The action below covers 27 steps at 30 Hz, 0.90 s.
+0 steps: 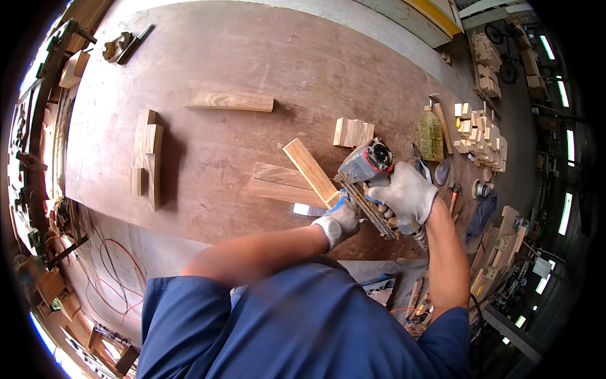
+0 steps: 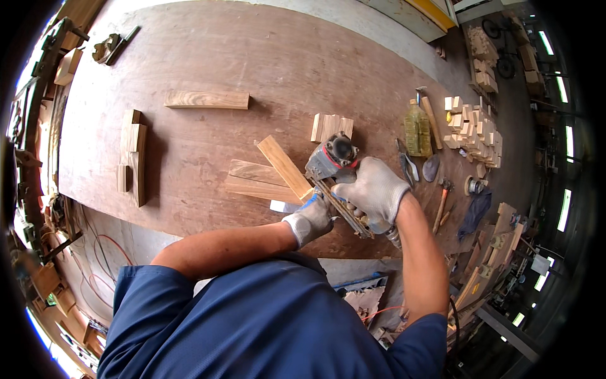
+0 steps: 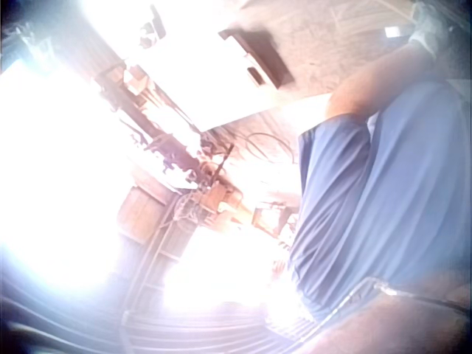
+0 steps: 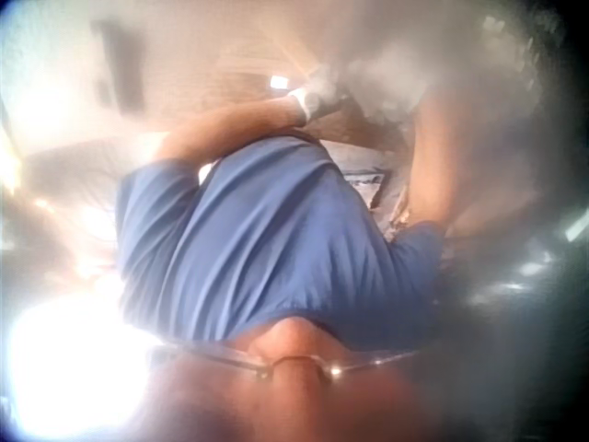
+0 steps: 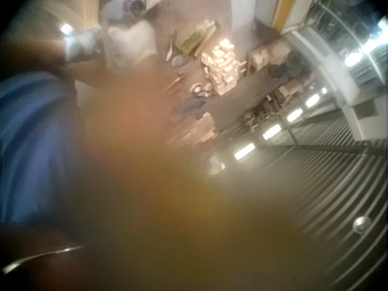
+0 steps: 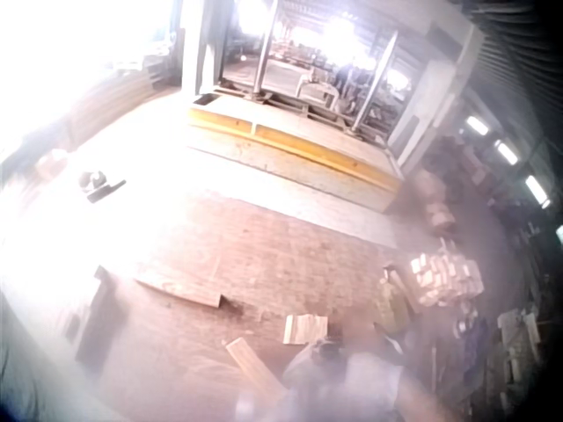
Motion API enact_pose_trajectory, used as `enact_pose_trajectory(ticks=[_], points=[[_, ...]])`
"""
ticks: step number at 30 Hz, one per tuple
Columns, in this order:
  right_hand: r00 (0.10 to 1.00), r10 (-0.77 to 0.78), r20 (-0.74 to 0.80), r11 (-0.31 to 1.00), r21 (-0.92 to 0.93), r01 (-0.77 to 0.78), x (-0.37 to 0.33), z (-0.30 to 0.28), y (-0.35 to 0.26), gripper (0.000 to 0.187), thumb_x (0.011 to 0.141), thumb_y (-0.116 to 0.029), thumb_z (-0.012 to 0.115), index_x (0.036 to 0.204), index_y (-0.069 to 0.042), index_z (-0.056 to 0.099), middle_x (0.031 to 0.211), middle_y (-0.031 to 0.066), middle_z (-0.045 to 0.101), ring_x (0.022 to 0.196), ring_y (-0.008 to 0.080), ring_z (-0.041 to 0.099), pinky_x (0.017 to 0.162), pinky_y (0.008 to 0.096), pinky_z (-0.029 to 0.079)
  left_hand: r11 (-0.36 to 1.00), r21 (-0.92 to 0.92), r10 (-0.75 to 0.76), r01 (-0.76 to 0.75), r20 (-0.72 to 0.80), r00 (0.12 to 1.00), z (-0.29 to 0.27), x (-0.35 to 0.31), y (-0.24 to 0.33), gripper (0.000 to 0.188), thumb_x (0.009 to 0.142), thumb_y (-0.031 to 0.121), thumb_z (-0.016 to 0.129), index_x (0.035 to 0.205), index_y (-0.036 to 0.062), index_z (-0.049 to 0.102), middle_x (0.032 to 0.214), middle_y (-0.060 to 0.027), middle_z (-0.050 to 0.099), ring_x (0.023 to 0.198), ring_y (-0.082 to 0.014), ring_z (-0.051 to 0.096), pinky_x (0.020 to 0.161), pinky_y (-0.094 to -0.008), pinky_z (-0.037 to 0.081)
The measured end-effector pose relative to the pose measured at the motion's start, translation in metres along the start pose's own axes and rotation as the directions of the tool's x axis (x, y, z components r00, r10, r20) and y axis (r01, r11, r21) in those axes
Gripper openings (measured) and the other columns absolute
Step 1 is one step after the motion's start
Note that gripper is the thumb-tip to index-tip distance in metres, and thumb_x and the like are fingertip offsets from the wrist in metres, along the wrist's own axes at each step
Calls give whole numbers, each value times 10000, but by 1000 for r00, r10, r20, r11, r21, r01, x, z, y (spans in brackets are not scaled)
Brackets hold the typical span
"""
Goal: The person applies glue to small wooden blocks using a brush and then uses a nail gun to fasten them together. The person works at a wooden workbench in a workshop, handling multiple blocks and stacking the finished assemblies. The person also moves to a nearby cart to retrieve more wooden pieces.
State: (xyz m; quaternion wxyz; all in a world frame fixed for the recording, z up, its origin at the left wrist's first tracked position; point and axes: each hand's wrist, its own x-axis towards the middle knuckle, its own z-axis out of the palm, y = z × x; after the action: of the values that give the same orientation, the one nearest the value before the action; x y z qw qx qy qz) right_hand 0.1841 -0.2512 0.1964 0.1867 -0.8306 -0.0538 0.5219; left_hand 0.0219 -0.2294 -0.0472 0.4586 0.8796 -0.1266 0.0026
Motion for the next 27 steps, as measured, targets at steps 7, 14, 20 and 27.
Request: enact_pose_trajectory(ticks=[7, 14, 20, 27], points=[[995, 62, 84, 990, -131, -51, 13, -2, -15, 285, 892, -184, 735, 1033, 63, 727, 700, 103, 691, 561, 163, 661, 506, 333, 578, -266, -905, -456, 331, 421, 784, -22, 26, 25, 563, 1100, 607, 369, 1293, 149, 634, 1215, -79, 707, 1083, -281, 703, 987, -434, 572], [992, 56, 113, 977, -209, -31, 13, -2, -33, 292, 891, -163, 746, 1040, 87, 722, 702, 124, 699, 571, 176, 687, 512, 347, 596, -93, -978, -386, 189, 210, 898, -15, 19, 22, 568, 1095, 611, 377, 1362, 161, 598, 1278, -89, 683, 1180, -279, 669, 1037, -447, 559], [992, 22, 125, 980, -197, 3, 17, -4, -31, 268, 891, -143, 743, 1036, 81, 715, 707, 117, 696, 567, 172, 681, 499, 345, 593, 109, -989, -251, -102, -126, 960, 30, 17, 3, 551, 1115, 569, 347, 1412, 157, 562, 1373, -95, 632, 1263, -283, 632, 1092, -452, 530], [995, 55, 79, 990, -134, -44, 19, -10, -28, 260, 882, -145, 750, 1038, 63, 726, 721, 107, 692, 576, 171, 681, 495, 344, 594, 242, -958, -200, -152, -203, 959, 34, 13, -1, 531, 1127, 520, 304, 1414, 146, 547, 1370, -94, 630, 1262, -278, 627, 1102, -449, 507]])
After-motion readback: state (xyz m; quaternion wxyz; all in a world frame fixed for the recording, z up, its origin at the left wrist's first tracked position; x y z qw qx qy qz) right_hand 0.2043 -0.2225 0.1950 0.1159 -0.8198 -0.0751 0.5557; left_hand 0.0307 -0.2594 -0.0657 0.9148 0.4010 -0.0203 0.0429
